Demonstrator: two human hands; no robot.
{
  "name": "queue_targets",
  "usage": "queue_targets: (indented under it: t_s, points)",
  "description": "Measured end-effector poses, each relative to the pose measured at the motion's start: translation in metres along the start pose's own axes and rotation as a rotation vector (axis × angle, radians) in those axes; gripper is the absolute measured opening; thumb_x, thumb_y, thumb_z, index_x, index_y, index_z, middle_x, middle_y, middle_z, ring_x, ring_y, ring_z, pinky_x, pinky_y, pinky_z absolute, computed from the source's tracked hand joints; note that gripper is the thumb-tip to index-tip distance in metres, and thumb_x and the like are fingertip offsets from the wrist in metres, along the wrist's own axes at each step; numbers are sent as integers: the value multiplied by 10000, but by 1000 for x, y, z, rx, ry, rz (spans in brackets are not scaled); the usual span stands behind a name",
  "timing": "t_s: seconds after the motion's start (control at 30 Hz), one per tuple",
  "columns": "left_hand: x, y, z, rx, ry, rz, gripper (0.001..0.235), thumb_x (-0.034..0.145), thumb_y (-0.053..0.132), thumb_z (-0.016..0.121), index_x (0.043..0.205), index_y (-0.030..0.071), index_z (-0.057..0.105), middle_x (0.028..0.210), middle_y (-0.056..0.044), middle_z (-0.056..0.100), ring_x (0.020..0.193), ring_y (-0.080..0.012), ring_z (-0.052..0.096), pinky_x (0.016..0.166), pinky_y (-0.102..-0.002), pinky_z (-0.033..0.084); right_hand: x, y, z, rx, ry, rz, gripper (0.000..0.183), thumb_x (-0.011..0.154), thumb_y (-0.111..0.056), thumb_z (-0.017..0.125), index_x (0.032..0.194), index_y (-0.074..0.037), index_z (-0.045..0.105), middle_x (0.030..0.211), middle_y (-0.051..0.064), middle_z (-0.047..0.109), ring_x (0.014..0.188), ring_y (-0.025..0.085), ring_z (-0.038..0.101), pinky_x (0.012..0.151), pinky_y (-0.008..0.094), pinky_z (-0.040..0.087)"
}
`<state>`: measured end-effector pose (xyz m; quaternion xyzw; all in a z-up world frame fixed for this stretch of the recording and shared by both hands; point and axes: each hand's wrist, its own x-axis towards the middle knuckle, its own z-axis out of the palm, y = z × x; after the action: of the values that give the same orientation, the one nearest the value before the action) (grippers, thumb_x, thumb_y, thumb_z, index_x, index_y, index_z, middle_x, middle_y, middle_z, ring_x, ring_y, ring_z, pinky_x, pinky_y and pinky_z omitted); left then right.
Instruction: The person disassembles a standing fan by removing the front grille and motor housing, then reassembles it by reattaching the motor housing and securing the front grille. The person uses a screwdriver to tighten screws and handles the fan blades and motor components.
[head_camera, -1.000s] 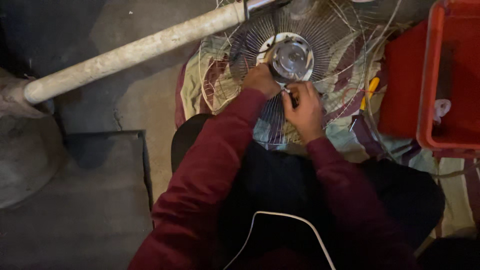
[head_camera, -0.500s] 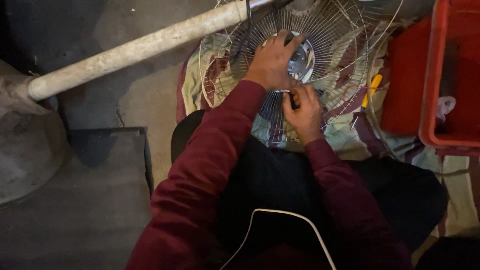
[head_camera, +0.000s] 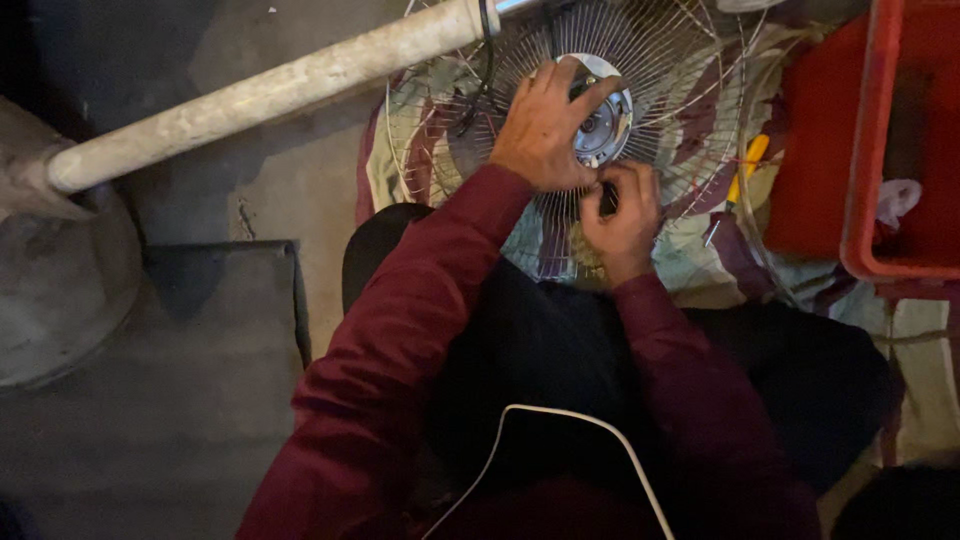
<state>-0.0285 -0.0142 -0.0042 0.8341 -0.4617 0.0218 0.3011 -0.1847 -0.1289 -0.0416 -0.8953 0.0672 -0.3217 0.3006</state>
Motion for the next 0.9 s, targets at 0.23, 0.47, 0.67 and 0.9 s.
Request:
queue_targets:
  t_s: [0.23,0.47,0.67,0.9]
  points:
    - [-3,0,1,15,-9,-30,1052,499,416,983,1425,196,536,1304,-209,505,1225,-395,510,1004,-523,449,-7,0,-1,1,-46,-83,222,913,-110,773,1054,3,643,1135,175,616,1056,396,601,927,493,501]
    - [-6,3,-1,0,82,73,1075,469,380,1002,1426,222,539,1296,-219,499,1206,-419,498,996,-545,442,-13,1,3,-54,-45,-54,218,901,-115,776,1039,0,653,1123,173,615,1051,392,589,939,508,463]
    - [-3,-1,-1,40,105,31,1029,483,377,1000,1385,227,527,1283,-197,505,1216,-418,503,1008,-555,441,-12,7,10,0,-42,27,181,947,-129,770,1057,-19,677,1167,154,623,1095,391,579,970,493,464]
    - [-3,13,1,12,-12,-110,1084,504,473,1023,1406,220,478,1286,-191,505,1258,-414,503,1050,-551,448,-20,8,8,-18,-47,42,120,954,-134,768,1024,-67,696,1146,116,631,1098,360,587,981,484,456]
